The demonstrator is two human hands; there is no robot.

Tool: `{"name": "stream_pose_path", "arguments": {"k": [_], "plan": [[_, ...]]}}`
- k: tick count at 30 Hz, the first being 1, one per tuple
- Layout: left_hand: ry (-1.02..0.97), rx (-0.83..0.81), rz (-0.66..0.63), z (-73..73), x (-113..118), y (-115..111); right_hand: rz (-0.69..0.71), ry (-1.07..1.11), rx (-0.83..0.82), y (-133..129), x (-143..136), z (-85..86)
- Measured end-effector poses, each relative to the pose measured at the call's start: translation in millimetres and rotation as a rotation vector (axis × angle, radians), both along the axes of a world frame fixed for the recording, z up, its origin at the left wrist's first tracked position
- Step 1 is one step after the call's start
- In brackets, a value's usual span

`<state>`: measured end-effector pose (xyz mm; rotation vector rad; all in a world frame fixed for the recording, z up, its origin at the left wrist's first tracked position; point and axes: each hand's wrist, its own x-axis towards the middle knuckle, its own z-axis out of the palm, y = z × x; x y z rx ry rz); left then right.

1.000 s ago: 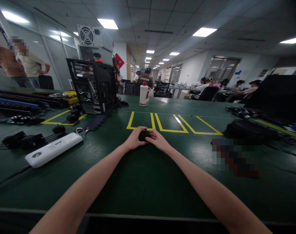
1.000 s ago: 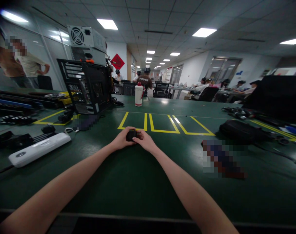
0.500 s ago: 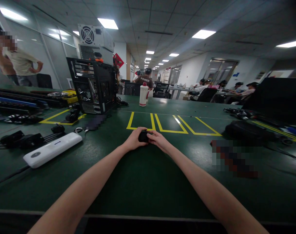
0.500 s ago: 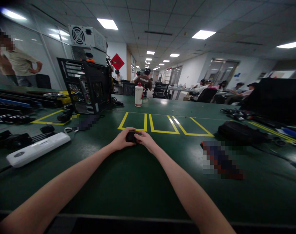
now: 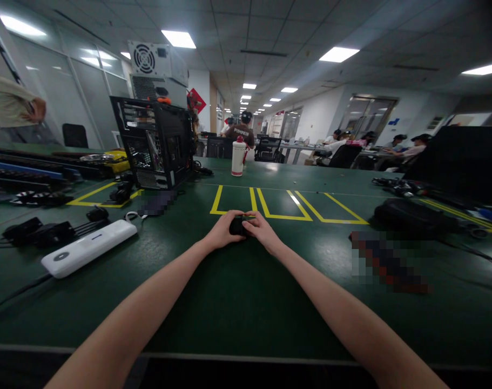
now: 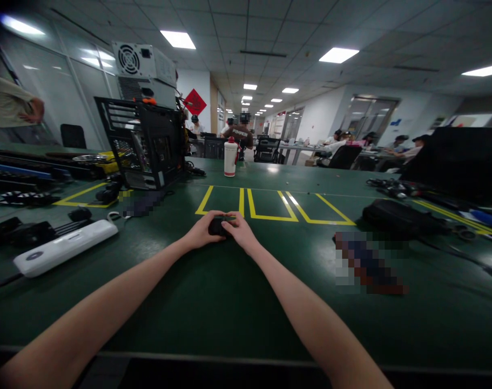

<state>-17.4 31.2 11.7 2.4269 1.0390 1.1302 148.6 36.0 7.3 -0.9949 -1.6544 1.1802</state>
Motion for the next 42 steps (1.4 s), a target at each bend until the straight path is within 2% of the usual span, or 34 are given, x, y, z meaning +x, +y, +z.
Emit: {"name": "stream_pose_path", "arguments": {"k": [5,10,17,25,29,34,36,40,42], "plan": [[-0.012,-0.02,0.006,-0.1,0,0,-0.034,-0.08,0.122,-4,0,3.4],[-0.008,-0.029,0.01,0.9,-1,0,0.091,-0.067,0.045,-13,5,11.2],[-0.001,-0.039,0.006,2.4,-2,-2,0.055,-0.234,0.084,6,11,3.2],[-0.006,-0.045,-0.008,4.2,-1,-1,0.028,-0.011,-0.005,-6,3,8.6],[-0.01,-0.03,-0.013,2.2,-1,1,0.008,-0.093,0.087,-7,4,6.7],[-0.019,-0.025,-0.005,-0.3,-1,2,-0.117,-0.251,0.217,-3,2,2.4],[-0.017,-0.026,-0.007,-0.2,-1,2,-0.112,-0.196,0.216,-3,-1,2.5],[-0.018,-0.032,-0.021,1.4,-1,1,-0.023,0.049,0.196,-5,-5,4.9],[-0.023,-0.03,-0.027,2.0,-1,1,0.005,0.068,0.209,-5,-4,5.6]]}}
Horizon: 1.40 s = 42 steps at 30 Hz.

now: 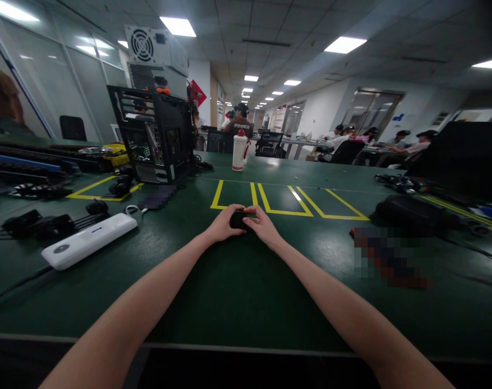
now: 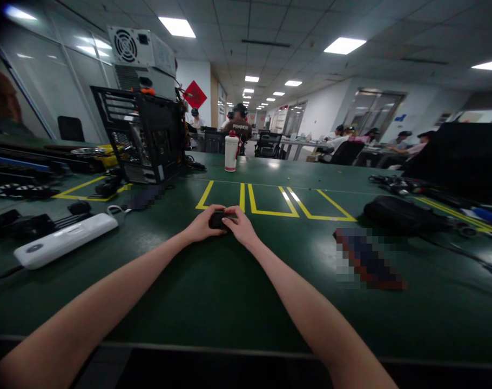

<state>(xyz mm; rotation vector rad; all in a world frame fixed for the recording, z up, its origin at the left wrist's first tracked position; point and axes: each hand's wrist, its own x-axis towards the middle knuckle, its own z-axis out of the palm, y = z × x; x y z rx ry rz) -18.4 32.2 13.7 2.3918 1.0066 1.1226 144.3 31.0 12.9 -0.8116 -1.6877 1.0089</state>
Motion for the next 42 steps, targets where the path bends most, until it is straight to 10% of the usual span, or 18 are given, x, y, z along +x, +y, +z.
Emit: {"name": "stream_pose_path", "arguments": {"k": [9,16,42], "plan": [[0.005,-0.003,0.019,-1.7,0,1,0.142,-0.099,-0.117,-8,13,2.3],[0.008,-0.019,0.023,1.1,-1,-2,-0.089,-0.275,-0.037,2,7,0.6],[0.002,-0.03,0.022,0.6,0,-1,-0.038,-0.214,-0.095,12,6,-3.7]]}}
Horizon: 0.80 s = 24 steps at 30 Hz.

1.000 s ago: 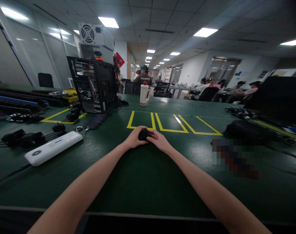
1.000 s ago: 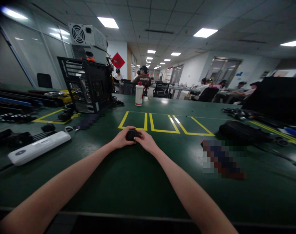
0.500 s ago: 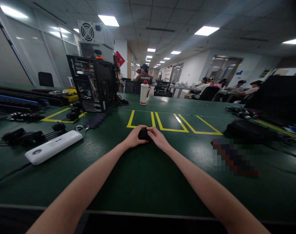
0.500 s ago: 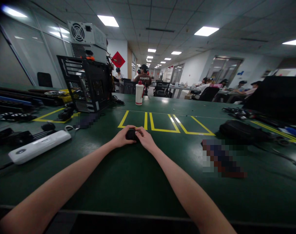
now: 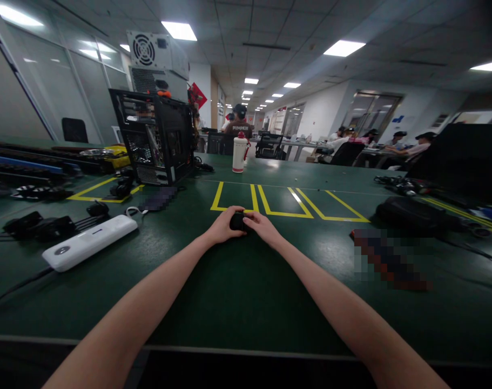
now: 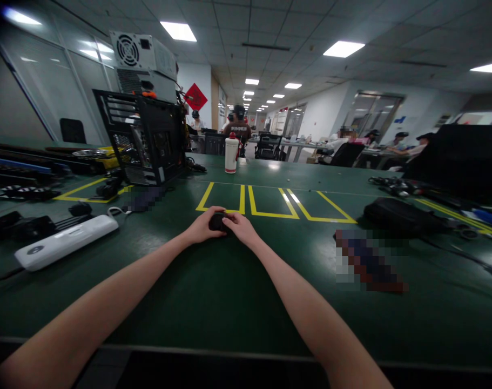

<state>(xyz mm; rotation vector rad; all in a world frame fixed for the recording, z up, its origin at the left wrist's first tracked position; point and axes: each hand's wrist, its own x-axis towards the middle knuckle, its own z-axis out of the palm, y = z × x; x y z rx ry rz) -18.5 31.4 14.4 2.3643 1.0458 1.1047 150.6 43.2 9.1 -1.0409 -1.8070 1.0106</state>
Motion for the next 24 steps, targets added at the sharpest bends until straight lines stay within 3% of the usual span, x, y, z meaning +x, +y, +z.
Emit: {"name": "stream_pose_path", "arguments": {"k": [8,15,21,24], "plan": [[-0.002,0.024,-0.007,-2.4,0,3,-0.063,-0.129,0.144,-9,1,1.3],[0.001,0.015,-0.005,-1.7,0,2,0.1,-0.094,0.056,-5,10,-0.6],[0.002,0.011,-0.003,-1.7,-1,1,-0.087,-0.225,0.042,-1,5,3.9],[0.004,0.005,-0.003,-1.9,0,2,-0.087,-0.142,0.032,-2,0,3.5]]}}
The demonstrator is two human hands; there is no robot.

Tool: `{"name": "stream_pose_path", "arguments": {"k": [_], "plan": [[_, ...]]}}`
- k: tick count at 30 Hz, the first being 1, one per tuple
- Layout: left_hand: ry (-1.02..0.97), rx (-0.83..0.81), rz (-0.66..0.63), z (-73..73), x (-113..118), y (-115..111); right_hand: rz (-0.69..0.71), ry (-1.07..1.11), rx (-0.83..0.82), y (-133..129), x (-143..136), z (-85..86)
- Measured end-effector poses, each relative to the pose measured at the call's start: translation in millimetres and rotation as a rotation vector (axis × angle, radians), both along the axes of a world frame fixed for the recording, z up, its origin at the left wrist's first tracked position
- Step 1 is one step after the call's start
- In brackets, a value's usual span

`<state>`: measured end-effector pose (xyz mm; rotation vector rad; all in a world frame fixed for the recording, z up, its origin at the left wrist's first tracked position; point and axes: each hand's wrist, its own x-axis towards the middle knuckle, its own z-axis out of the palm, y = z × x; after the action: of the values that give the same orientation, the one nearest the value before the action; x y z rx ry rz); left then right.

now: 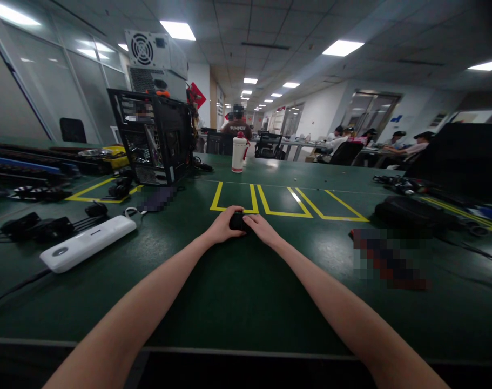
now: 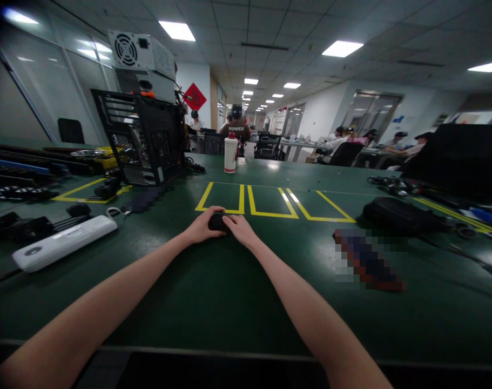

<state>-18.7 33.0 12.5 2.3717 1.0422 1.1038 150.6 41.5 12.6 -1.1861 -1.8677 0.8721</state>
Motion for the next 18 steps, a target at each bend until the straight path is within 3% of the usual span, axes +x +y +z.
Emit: {"name": "stream_pose_path", "arguments": {"k": [6,12,18], "plan": [[-0.005,0.015,-0.004,0.3,1,1,0.052,0.184,0.123,-3,-5,-0.1],[-0.005,0.023,-0.001,-2.3,0,4,0.077,-0.005,0.266,-12,2,7.3],[-0.01,0.031,-0.014,-2.1,1,3,0.163,-0.148,0.266,-16,13,10.8]]}}
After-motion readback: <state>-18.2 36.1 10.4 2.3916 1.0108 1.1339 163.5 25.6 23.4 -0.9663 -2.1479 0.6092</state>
